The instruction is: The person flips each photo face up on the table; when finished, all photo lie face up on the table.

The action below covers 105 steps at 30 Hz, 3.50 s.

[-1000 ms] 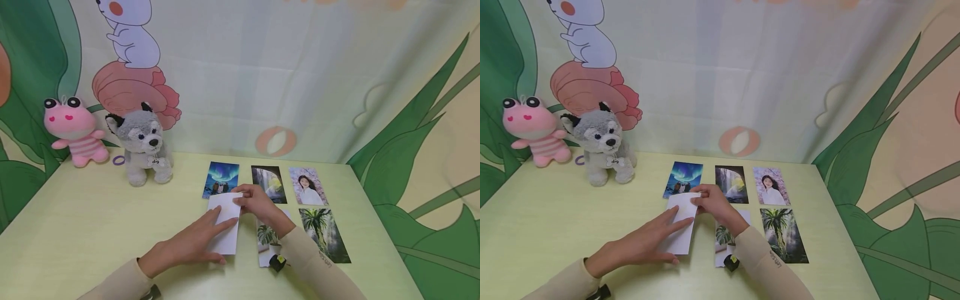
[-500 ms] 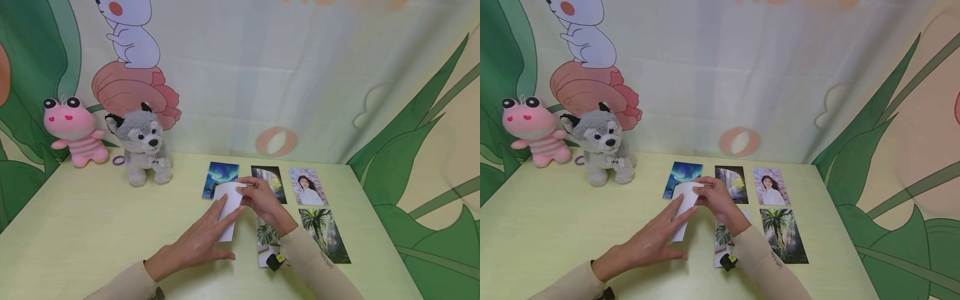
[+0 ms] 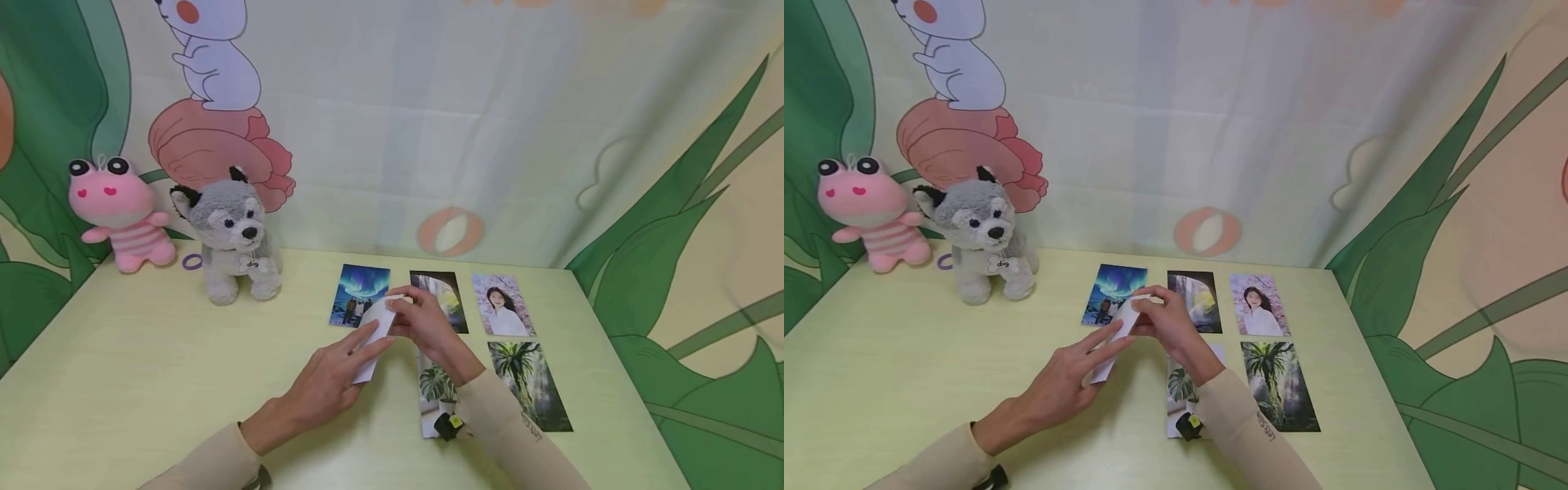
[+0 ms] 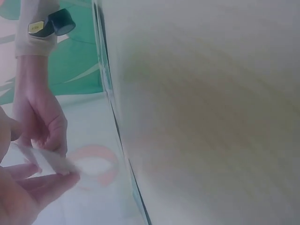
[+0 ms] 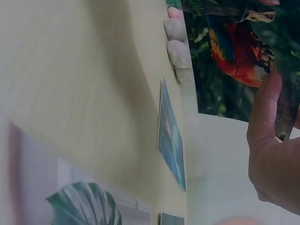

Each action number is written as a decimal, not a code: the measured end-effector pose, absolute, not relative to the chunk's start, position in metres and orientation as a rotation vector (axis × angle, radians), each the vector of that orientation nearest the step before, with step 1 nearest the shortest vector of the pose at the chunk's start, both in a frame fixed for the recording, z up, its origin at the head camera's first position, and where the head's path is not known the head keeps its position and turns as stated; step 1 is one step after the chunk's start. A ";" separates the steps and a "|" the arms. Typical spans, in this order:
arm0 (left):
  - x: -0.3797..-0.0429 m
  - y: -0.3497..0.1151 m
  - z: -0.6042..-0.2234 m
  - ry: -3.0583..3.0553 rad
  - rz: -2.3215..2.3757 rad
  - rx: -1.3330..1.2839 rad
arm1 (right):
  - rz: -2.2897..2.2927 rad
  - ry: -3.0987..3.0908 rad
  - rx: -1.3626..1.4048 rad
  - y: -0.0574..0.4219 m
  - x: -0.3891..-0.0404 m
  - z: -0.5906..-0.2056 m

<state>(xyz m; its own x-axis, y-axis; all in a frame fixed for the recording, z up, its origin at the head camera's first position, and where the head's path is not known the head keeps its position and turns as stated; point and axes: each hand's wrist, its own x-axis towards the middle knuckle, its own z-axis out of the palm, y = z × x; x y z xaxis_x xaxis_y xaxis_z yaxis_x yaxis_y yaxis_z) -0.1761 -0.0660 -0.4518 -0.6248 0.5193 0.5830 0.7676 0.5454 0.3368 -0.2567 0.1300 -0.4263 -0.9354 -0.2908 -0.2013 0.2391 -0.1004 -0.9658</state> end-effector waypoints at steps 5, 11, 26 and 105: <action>-0.180 -0.066 -0.450 -2.257 -0.943 -1.063 | -2.088 1.892 -0.089 0.129 -0.257 -0.428; -0.183 -0.064 -0.449 -2.161 -1.110 -0.997 | -2.137 1.951 -0.089 0.126 -0.254 -0.432; -0.188 -0.065 -0.451 -2.030 -1.276 -0.912 | -2.207 2.112 -0.024 0.118 -0.249 -0.431; -0.177 -0.101 -0.462 -3.274 -0.866 -0.370 | -0.747 2.681 -0.369 0.110 -0.245 -0.459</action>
